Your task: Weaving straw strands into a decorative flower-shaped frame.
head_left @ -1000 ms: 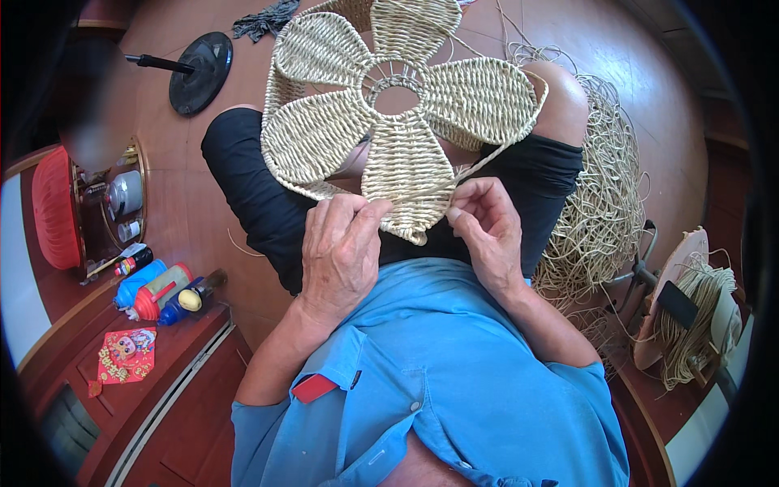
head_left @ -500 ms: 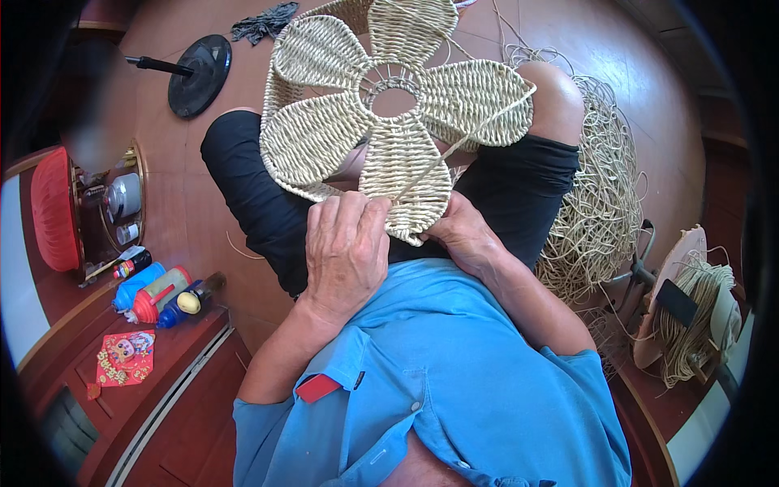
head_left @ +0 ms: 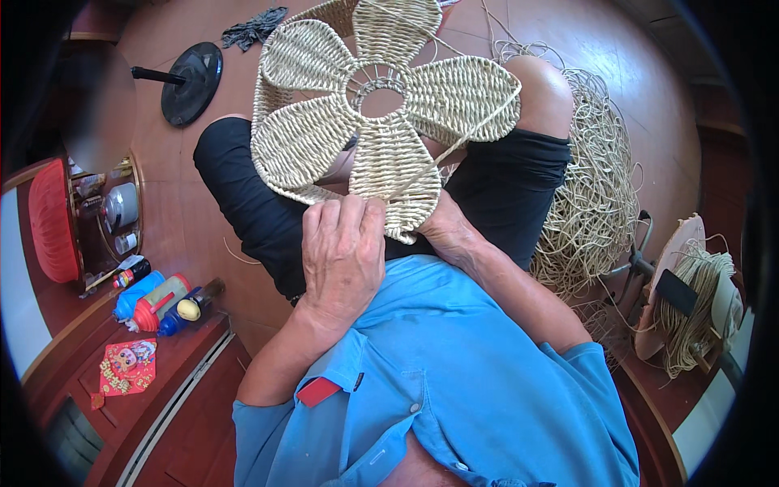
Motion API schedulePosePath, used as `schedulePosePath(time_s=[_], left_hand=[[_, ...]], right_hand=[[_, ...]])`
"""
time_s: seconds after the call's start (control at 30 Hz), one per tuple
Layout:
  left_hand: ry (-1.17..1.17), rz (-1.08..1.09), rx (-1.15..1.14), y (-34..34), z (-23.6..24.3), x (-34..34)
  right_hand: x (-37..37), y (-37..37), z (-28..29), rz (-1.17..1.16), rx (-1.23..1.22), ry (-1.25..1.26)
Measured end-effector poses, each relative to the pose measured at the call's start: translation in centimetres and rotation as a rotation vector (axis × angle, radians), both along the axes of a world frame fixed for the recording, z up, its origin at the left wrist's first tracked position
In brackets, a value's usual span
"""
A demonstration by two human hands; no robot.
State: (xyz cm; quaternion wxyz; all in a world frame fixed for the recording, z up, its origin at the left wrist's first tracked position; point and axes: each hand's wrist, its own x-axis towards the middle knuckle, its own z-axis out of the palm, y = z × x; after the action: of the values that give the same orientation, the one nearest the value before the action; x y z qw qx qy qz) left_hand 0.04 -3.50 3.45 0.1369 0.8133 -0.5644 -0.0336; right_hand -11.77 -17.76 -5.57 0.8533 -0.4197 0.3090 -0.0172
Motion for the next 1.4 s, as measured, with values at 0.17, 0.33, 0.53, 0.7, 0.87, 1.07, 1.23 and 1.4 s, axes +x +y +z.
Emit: schedulePosePath(time_s=[0.17, 0.33, 0.53, 0.7, 0.87, 1.07, 1.23, 1.4], left_hand=[[0.121, 0.028, -0.069, 0.2, 0.0, 0.5], [0.190, 0.043, -0.161, 0.4, -0.5, 0.9], [0.364, 0.139, -0.215, 0.0, 0.4, 1.2], [0.376, 0.070, -0.148, -1.6, 0.3, 2.1], [0.656, 0.183, -0.209, -1.1, 0.4, 3.2], [0.844, 0.363, -0.280, 0.1, 0.8, 4.0], [0.534, 0.194, -0.152, 0.0, 0.7, 3.4], [0.805, 0.348, -0.190, 0.3, 0.6, 3.5]], right_hand=[[0.4, 0.4, -0.2, -0.033, 0.027, -0.028], [0.8, 0.8, -0.9, -0.109, 0.058, -0.039], [1.0, 1.5, -0.8, -0.199, 0.118, -0.102], [1.1, 1.0, -0.7, -0.115, 0.240, -0.119], [1.2, 1.1, -1.2, -0.107, 0.270, -0.079], [0.6, 0.4, -1.2, 0.039, 0.023, -0.135], [-0.4, 0.0, -1.1, -0.006, 0.329, -0.209], [-0.8, -0.2, -0.9, -0.105, 0.502, -0.306]])
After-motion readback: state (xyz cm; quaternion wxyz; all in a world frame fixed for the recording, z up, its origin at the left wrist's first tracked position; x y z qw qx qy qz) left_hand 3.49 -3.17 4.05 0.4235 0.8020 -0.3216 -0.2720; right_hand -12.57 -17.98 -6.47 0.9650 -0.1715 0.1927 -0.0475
